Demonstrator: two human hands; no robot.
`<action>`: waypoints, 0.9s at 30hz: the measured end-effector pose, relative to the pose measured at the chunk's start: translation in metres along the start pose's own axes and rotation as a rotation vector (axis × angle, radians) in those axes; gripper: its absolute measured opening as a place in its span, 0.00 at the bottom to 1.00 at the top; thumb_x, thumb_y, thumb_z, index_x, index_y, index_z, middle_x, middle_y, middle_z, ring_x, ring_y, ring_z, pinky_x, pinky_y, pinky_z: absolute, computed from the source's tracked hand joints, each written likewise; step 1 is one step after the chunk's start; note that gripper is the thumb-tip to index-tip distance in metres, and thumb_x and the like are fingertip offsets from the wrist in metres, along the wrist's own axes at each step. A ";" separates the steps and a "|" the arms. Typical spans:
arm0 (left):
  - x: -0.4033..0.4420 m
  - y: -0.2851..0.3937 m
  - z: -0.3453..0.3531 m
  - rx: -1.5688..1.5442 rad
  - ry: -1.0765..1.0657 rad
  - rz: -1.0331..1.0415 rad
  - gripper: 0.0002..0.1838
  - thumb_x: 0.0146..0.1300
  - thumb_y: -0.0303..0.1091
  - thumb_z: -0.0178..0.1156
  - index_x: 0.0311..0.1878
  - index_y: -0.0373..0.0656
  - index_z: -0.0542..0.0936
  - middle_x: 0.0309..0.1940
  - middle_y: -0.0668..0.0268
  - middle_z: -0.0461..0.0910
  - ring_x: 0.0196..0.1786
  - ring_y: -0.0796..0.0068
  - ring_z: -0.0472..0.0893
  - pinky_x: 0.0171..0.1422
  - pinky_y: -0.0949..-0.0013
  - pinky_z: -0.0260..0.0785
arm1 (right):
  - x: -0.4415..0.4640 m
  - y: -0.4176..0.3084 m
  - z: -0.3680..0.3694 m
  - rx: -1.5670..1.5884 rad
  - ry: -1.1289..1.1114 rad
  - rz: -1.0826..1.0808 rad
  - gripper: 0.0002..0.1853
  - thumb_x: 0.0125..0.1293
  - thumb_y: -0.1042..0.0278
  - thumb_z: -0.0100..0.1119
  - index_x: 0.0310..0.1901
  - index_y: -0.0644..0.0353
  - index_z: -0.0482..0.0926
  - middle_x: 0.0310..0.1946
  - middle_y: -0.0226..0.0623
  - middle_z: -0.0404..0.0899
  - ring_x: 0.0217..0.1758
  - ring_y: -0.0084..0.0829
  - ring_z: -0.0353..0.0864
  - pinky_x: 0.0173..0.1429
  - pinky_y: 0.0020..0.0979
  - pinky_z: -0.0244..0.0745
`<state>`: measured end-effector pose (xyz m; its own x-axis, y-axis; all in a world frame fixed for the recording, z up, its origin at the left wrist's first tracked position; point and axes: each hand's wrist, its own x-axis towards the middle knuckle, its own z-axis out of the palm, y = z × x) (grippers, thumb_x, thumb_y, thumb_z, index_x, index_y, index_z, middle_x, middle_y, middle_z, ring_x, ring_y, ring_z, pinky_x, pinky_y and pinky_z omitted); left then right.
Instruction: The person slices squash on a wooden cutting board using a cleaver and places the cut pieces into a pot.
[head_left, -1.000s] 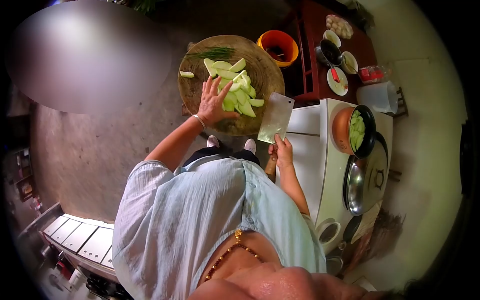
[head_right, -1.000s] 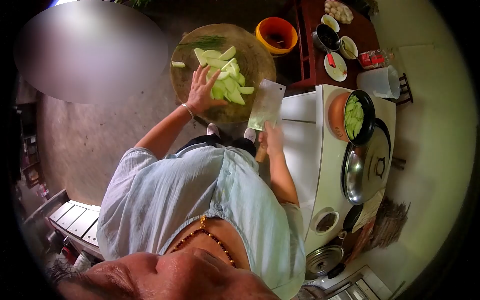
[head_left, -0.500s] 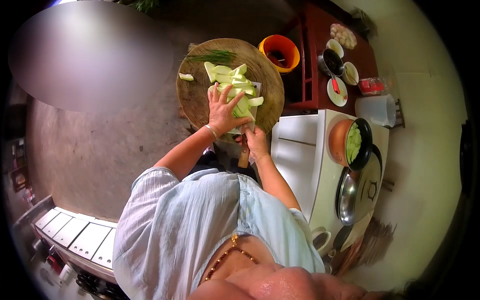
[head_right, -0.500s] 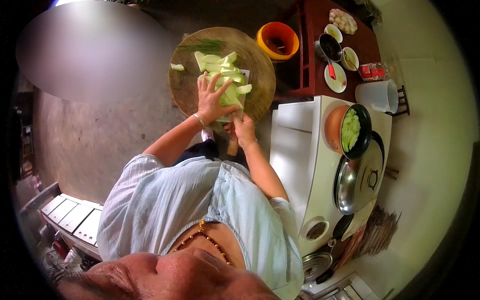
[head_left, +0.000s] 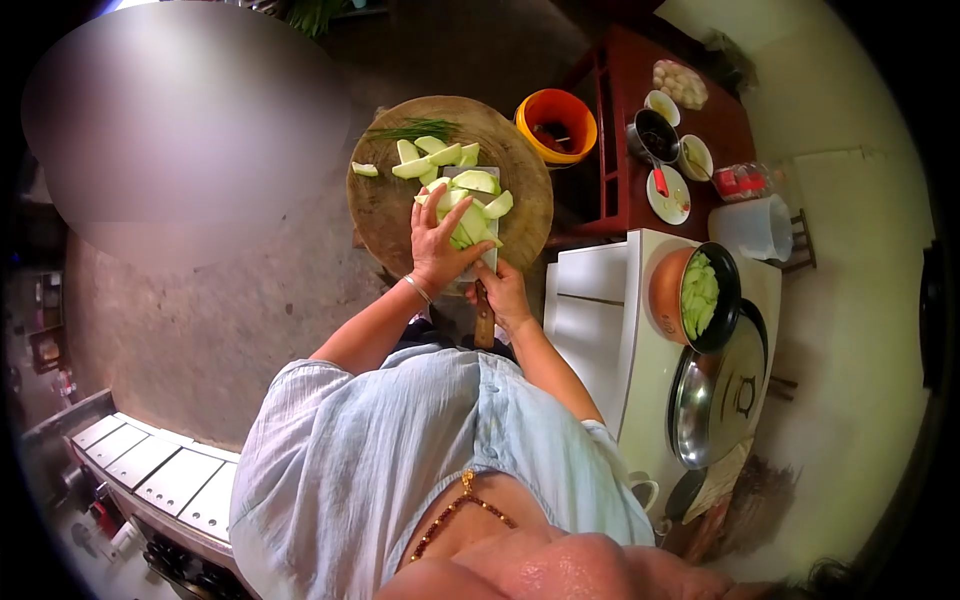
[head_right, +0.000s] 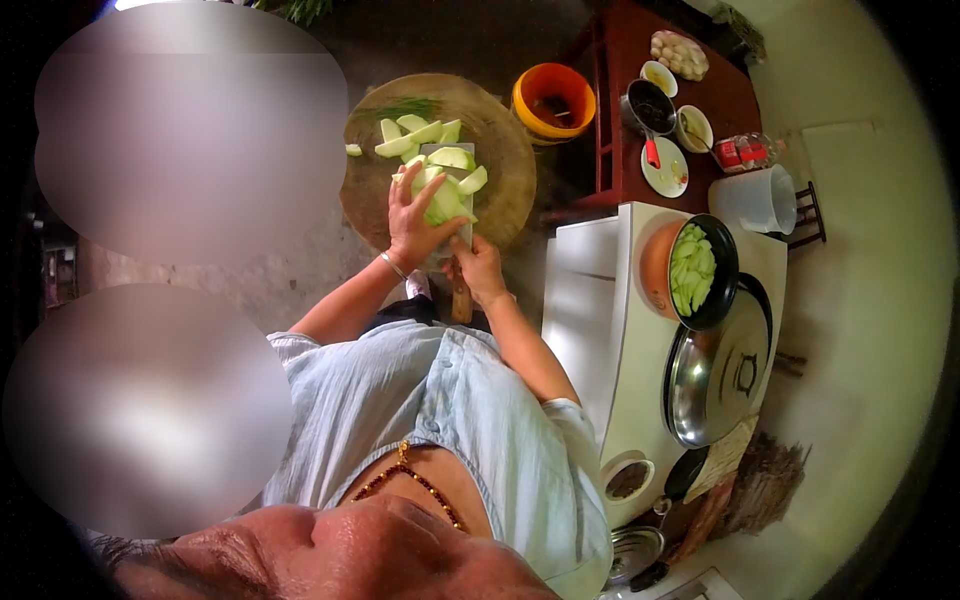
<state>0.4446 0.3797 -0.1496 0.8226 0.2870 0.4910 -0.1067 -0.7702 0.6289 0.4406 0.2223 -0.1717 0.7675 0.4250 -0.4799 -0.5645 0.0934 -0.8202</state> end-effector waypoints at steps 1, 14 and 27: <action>0.002 0.007 0.001 0.001 0.004 0.015 0.39 0.35 0.49 0.78 0.57 0.54 0.79 0.64 0.54 0.65 0.68 0.43 0.61 0.72 0.48 0.54 | -0.004 -0.005 -0.004 -0.007 -0.015 -0.012 0.08 0.70 0.63 0.57 0.40 0.60 0.77 0.21 0.33 0.78 0.19 0.23 0.76 0.22 0.23 0.70; 0.046 0.185 0.096 -0.325 -0.177 0.379 0.40 0.34 0.49 0.77 0.57 0.53 0.79 0.66 0.52 0.64 0.68 0.44 0.61 0.71 0.47 0.53 | -0.109 -0.086 -0.123 0.111 0.387 -0.319 0.10 0.70 0.62 0.57 0.37 0.60 0.76 0.19 0.34 0.77 0.17 0.23 0.75 0.23 0.24 0.70; 0.045 0.353 0.271 -0.428 -0.599 0.438 0.34 0.53 0.54 0.69 0.60 0.47 0.75 0.62 0.43 0.66 0.63 0.43 0.69 0.66 0.53 0.64 | -0.247 -0.159 -0.251 0.209 0.790 -0.252 0.08 0.62 0.68 0.61 0.33 0.61 0.73 0.20 0.31 0.70 0.18 0.28 0.76 0.20 0.26 0.69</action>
<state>0.5951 -0.0337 -0.0686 0.8013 -0.4288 0.4172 -0.5865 -0.4254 0.6892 0.4173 -0.1231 -0.0012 0.8203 -0.3762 -0.4308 -0.3333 0.2977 -0.8946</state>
